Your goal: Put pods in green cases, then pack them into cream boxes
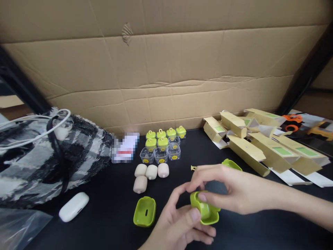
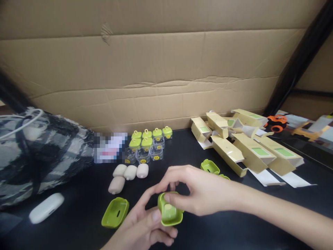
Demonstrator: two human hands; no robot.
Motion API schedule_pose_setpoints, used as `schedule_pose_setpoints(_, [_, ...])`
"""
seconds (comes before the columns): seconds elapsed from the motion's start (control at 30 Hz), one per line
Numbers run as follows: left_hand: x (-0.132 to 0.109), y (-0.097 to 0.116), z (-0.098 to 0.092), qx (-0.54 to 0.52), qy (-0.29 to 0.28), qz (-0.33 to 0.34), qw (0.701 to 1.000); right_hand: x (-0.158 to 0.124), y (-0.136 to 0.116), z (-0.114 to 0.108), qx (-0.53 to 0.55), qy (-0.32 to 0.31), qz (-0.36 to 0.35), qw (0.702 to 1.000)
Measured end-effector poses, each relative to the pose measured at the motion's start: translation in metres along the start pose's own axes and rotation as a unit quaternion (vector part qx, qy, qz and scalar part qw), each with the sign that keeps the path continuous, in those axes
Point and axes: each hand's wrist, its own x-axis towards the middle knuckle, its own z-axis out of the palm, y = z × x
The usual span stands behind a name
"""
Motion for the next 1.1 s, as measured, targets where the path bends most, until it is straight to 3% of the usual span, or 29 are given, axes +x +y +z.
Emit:
schedule_pose_setpoints(0.1, [0.007, -0.005, -0.007, -0.050, 0.012, -0.022, 0.998, 0.024, 0.005, -0.007, -0.144, 0.000, -0.066, 0.987])
schedule_pose_setpoints(0.2, [0.011, -0.006, -0.011, -0.089, -0.019, -0.064, 0.994, 0.053, 0.014, -0.007, -0.256, -0.029, -0.125, 0.958])
schedule_pose_setpoints(0.37, [0.008, -0.001, -0.009, -0.081, -0.048, -0.100, 0.991, 0.081, 0.031, 0.012, -0.320, -0.097, -0.181, 0.925])
schedule_pose_setpoints(0.5, [0.005, 0.003, -0.007, -0.065, -0.049, -0.091, 0.992, 0.084, 0.040, 0.017, -0.312, -0.105, -0.197, 0.924])
schedule_pose_setpoints(0.57, [0.004, 0.005, -0.008, -0.076, -0.065, -0.099, 0.990, 0.079, 0.040, 0.013, -0.293, -0.086, -0.186, 0.934])
schedule_pose_setpoints(0.73, [0.005, 0.004, -0.010, -0.123, -0.071, -0.119, 0.983, 0.043, 0.023, 0.002, -0.214, 0.029, -0.129, 0.968])
schedule_pose_setpoints(0.93, [0.008, 0.001, -0.010, -0.160, -0.084, -0.123, 0.976, -0.013, 0.000, 0.023, -0.005, 0.096, -0.080, 0.992])
schedule_pose_setpoints(1.1, [0.010, -0.001, -0.015, -0.123, -0.075, -0.134, 0.980, -0.023, -0.001, 0.036, -0.067, 0.112, -0.109, 0.985])
